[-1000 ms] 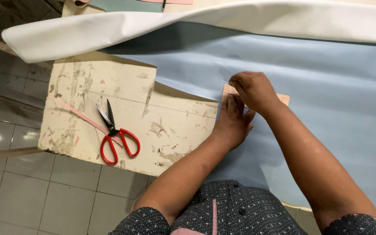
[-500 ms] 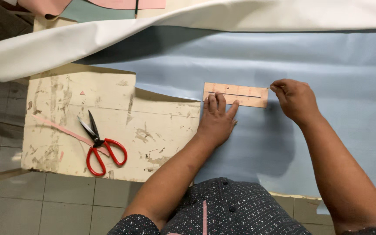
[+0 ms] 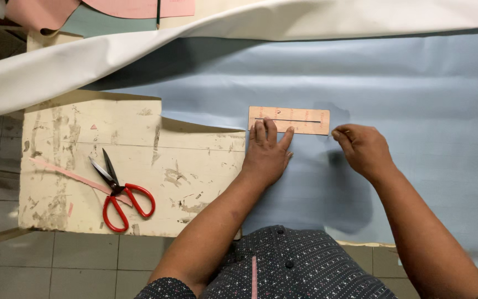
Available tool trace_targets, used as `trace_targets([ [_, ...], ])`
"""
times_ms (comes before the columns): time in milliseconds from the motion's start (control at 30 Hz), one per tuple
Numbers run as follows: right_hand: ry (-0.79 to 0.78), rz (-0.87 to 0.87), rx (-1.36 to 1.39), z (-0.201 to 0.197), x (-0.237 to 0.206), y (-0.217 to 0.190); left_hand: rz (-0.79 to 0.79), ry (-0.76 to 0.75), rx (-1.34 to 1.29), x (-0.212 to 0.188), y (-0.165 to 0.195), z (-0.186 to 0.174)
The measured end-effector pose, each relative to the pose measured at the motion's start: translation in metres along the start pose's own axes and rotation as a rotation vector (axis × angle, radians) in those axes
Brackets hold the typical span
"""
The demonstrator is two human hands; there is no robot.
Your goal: The person marks a rectangular area on a light blue fabric using a wooden ruler and a marking tool, then cuts along the marked lines with red-handled scissors. The cut piece is separated from the main fabric roll.
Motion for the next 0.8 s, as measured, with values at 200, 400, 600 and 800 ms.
trace_targets([
  [200, 0.171, -0.011, 0.218, 0.001, -0.001, 0.006, 0.03, 0.027, -0.066, -0.006, 0.0, -0.001],
  [400, 0.172, 0.047, 0.315, 0.014, 0.01, 0.011, 0.08, 0.135, -0.03, -0.009, 0.002, 0.001],
  [600, 0.161, -0.059, 0.097, 0.013, 0.026, -0.006, 0.098, 0.208, -0.015, -0.012, 0.001, 0.005],
  [800, 0.154, -0.459, 0.164, 0.049, 0.066, -0.081, 0.085, 0.092, -0.065, -0.008, 0.002, 0.009],
])
Point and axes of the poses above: each hand's wrist, its own x-axis towards the middle knuckle, its own z-axis out of the palm, y = z × x, the point moved 5 cm from there along x, towards the middle knuckle, and after that the axes turned 12 degrees about -z, right-handed, at the moved point
